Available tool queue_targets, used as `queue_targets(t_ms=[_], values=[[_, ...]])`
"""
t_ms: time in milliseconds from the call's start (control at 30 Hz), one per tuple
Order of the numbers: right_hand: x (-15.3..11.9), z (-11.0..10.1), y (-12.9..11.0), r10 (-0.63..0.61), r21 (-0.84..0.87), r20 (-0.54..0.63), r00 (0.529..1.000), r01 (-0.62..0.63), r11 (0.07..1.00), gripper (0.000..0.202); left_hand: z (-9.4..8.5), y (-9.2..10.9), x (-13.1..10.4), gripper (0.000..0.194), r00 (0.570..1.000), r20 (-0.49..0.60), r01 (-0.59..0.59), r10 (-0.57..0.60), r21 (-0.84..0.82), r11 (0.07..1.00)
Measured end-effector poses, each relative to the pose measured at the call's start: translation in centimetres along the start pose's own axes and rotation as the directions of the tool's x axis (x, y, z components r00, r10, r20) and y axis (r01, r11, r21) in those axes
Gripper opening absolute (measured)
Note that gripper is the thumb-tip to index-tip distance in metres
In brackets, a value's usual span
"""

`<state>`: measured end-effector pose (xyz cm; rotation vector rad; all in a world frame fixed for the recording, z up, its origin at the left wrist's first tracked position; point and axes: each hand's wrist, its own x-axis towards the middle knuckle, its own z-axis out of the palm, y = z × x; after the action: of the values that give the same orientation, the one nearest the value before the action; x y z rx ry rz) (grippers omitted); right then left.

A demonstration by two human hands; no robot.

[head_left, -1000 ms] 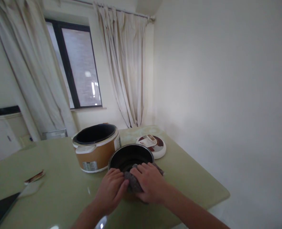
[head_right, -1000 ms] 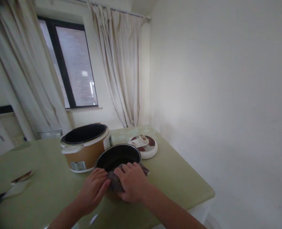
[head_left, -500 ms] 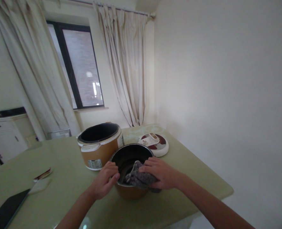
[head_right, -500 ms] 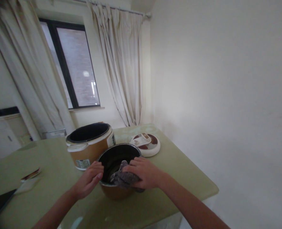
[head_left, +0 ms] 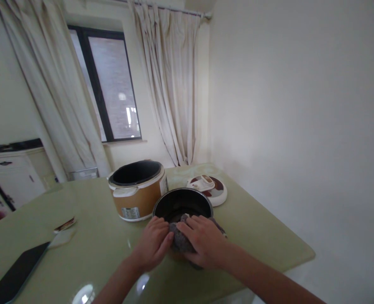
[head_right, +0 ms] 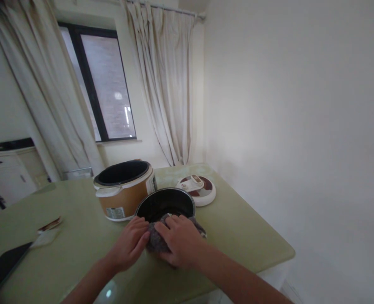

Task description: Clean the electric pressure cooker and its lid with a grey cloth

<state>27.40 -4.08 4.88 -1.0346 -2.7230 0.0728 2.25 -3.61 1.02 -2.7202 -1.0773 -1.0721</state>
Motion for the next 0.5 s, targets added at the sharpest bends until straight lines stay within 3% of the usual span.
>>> queue_targets(t_ms=[100,200,267,400,500], values=[[-0.1,-1.4,4.0,-0.149,0.045,0.07,0.986,0.146,0.988,0.066,-1.7,-2.6,0.4,0.061,0.998,0.064,-0.01,0.014,-0.063,0.998],[-0.1,-2.2,6.4,-0.176,0.066,0.053,0.983,0.172,0.983,0.062,-2.1,-3.2,0.9,0.064,0.996,0.084,0.02,-0.017,-0.032,0.999],[-0.1,-2.1,5.9,-0.144,0.058,0.033,0.989,0.142,0.988,0.061,-1.4,-2.0,1.0,0.06,0.996,0.081,0.021,-0.024,0.047,0.999],[0.1,-1.0,2.0,0.008,0.019,0.003,1.0,-0.008,1.0,0.06,0.8,1.6,1.0,0.049,1.0,0.004,0.011,-0.012,0.173,0.985],[-0.2,-0.9,1.2,0.03,0.021,0.007,1.0,-0.03,0.999,0.063,0.8,1.5,0.9,0.047,1.0,0.014,-0.018,0.017,0.121,0.992]])
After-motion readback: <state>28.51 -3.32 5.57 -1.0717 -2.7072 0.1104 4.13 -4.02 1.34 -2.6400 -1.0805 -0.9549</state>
